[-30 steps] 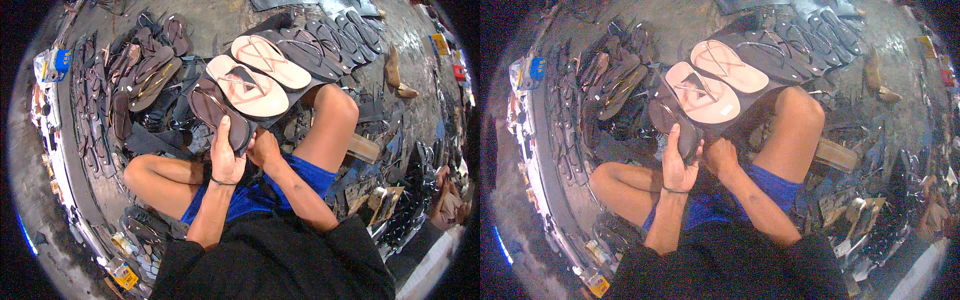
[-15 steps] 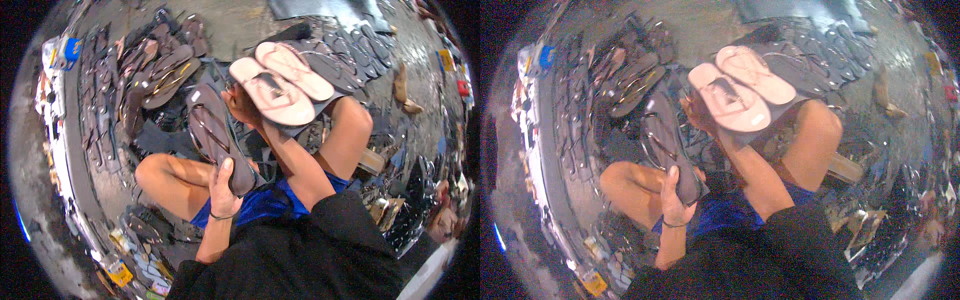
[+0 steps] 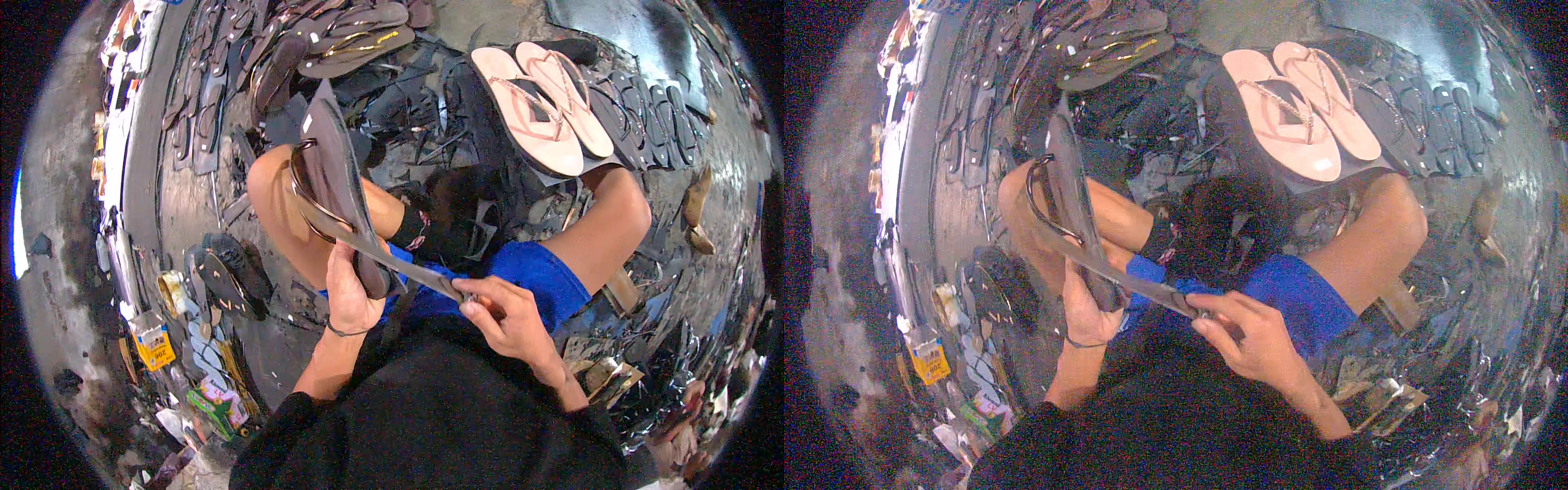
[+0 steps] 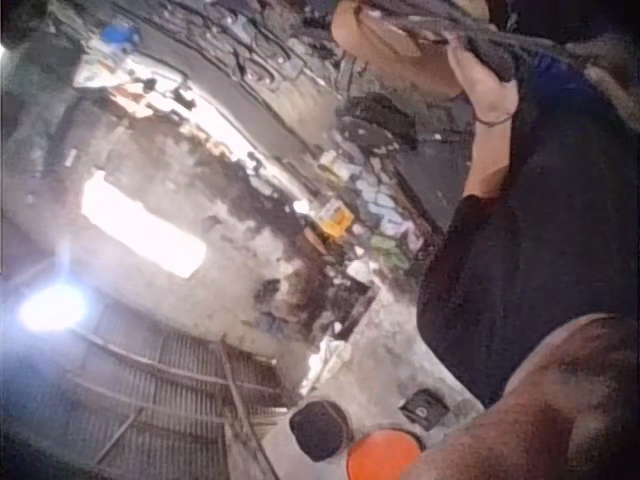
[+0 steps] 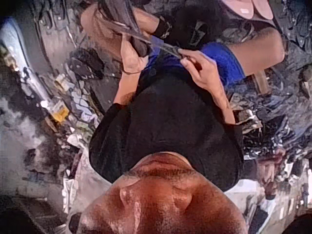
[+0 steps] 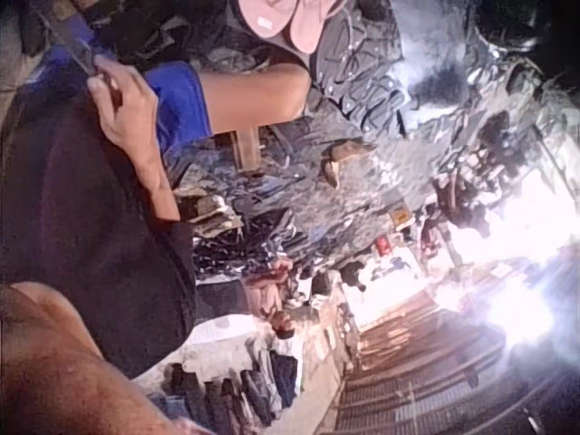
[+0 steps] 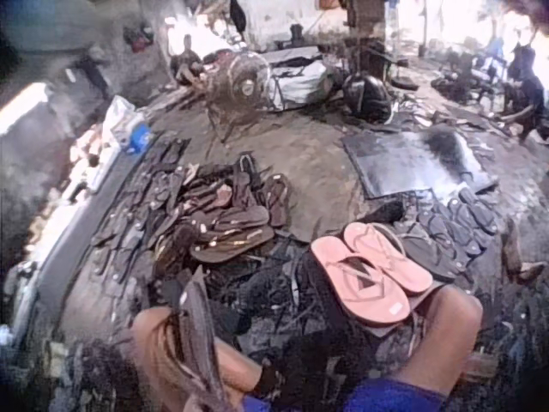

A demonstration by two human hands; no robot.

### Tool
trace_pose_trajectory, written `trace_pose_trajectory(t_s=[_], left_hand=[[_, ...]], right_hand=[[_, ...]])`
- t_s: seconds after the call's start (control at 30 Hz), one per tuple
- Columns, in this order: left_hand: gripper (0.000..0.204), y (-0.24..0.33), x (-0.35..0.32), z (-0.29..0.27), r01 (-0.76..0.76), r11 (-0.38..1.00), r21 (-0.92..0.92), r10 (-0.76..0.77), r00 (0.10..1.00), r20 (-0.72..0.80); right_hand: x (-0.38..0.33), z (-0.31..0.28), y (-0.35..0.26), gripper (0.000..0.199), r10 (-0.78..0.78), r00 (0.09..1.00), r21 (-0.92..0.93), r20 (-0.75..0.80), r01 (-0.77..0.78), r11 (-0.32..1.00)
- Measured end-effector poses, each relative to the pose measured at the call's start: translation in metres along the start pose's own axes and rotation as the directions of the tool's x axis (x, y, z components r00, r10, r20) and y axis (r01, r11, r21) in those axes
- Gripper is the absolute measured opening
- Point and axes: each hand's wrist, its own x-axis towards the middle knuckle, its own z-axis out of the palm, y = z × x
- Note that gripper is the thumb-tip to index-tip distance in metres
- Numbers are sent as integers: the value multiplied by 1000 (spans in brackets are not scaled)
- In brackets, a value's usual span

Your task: The person sits on the floor and uses a knife to scrape and trim the soles of multiple flip-flops. They handle each sandal one at a time, turning them over and working along the edges and surfaces of the soles.

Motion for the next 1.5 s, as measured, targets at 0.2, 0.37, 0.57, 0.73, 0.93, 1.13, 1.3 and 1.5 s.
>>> trace_pose_trajectory(t_s=[0.2,0.37,0.57,0.73,0.93,1.13,1.3,1.5], left_hand=[[35,-2,-21,7,-18,999,43,20,999,-39],[35,0,-25,22,13,998,58,-7,995,-102],[36,-4,-23,43,24,999,-31,-26,996,-81],[33,-30,-44,3,44,938,343,-36,999,-31],[45,30,5,16,309,947,82,-320,924,207],[41,91,14,47,-231,899,372,217,973,78],[42,98,-3,36,-164,919,358,149,986,71],[61,83,-12,-3,-280,746,604,241,959,147]], right_hand=[[9,24,-1,31,-51,995,-53,-89,46,998],[44,50,7,31,-331,888,-293,-320,240,926],[104,63,9,38,-387,810,-391,-441,215,895],[171,23,9,37,-26,897,201,-441,128,971],[105,13,-20,39,-81,961,222,-266,143,964],[31,14,-24,30,-225,899,-23,-376,234,972],[-32,34,5,33,-129,981,-11,-145,129,992],[-18,42,1,35,-295,906,-199,-304,243,949]])
